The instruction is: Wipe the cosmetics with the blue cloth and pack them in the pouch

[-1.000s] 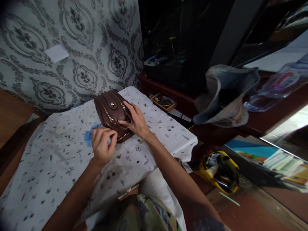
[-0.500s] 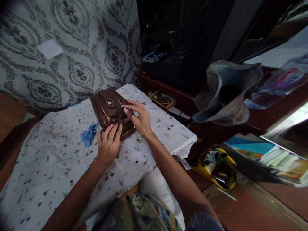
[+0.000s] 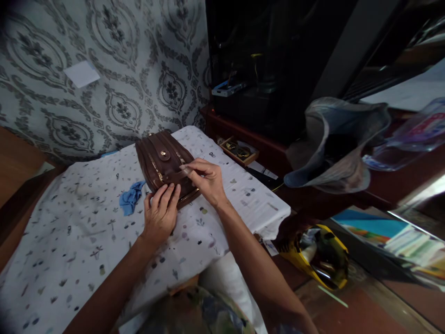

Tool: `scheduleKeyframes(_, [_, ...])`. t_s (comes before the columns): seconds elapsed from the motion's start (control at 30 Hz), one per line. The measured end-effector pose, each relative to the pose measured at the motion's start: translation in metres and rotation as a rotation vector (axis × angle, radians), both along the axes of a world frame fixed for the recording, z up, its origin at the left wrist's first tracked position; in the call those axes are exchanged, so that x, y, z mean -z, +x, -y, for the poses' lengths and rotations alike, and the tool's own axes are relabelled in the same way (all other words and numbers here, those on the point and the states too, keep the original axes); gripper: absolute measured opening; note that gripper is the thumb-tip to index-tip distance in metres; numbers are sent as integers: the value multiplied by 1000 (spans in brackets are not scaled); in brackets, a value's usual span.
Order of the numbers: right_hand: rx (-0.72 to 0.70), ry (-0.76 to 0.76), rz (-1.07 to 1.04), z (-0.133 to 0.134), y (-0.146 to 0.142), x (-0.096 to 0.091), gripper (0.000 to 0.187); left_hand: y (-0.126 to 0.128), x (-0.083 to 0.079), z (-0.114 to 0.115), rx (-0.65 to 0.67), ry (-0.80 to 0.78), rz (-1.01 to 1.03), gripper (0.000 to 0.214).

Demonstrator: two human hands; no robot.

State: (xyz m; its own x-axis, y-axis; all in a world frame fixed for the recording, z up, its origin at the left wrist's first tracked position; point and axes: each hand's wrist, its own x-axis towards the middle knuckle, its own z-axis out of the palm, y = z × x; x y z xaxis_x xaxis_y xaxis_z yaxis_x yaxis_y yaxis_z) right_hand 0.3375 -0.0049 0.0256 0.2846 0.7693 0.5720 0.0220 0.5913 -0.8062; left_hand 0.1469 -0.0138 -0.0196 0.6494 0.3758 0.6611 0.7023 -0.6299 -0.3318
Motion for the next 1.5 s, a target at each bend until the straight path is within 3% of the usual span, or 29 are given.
scheduleKeyframes(0.23, [25,26,-40,1,-1,-2,33,0,-2,2,18,-28,23,49])
scheduleKeyframes(0.47, [16,-50,-109,-2,0,2,35,-1,-4,7,160,4,36,37])
scheduleKeyframes(0.8, [-2,-14,-119,-3,-1,4,42,3,0,4,104,-34,64,45])
scheduleKeyframes(1.13, [-22,-18,-119,-1,-1,2,44,9,-8,4,32,-69,39,48])
scheduleKeyframes(1.3, [-20,-43,-72,-1,0,0,42,12,-7,1,-45,-113,-14,51])
scheduleKeyframes(1.5, [35,-39,2,-2,0,0,41,11,-6,0,-41,-96,10,50])
